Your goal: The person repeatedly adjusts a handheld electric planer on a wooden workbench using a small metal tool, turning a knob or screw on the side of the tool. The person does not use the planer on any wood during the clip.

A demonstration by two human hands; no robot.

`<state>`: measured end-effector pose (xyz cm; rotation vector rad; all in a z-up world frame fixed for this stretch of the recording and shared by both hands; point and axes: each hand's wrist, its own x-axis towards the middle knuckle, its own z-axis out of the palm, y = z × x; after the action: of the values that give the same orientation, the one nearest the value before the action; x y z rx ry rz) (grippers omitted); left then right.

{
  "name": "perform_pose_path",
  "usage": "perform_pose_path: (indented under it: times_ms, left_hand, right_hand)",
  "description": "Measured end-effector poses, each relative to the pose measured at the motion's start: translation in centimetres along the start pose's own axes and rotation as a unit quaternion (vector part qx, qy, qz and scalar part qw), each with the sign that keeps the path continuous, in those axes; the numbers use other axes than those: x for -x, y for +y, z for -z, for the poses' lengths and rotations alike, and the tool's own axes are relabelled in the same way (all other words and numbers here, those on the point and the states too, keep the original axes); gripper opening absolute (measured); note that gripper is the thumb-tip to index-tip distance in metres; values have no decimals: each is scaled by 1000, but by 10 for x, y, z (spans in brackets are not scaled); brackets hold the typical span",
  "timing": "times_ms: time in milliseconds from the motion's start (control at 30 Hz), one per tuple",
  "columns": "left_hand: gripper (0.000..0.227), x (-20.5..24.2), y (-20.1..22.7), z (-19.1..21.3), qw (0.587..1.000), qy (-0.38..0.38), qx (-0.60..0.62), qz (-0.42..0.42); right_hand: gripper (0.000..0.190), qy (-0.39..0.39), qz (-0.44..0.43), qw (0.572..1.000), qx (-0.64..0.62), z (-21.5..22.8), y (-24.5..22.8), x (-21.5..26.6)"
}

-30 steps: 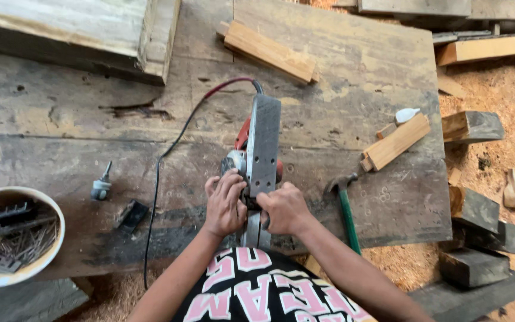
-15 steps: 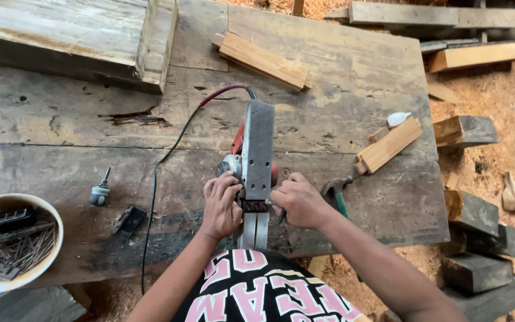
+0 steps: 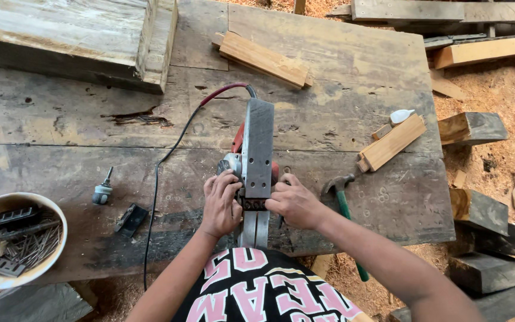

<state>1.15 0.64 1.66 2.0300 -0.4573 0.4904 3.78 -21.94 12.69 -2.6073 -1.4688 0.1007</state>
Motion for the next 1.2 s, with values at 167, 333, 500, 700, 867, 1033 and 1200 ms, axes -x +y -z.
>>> perform_pose_path:
  times_ms: [167,333,500,700,867,1033,1200]
  left_hand:
    - [40,-2,0,2,1000,1,3,0]
    - [39,0,-1,1,1000,0,3,-10]
    - [40,-4,-1,2,1000,1,0,-19]
    - [39,-2,0,2,1000,2,0,-2]
    - [39,2,0,1,1000,-5,-8,9]
    - [40,0,1,1,1000,-9,-7,21]
    - [41,2,-1,-1,1000,-14,-9,20]
  right_hand:
    - [7,-43,7,999,-7,6,1,-7]
    - [6,-18,42,999,27,0,-2,-14]
    - [9,-63,6,998,25,-5,-4,-18]
    - [16,-72,-47,996,14,-12,-8,-17]
    - [19,-80,-75,994,-2,-15,-9,-14]
    - [20,-60,-98,993,-6,-13,-10,-17]
    - [21,-79,-152,985,-16,-15,-14,-16]
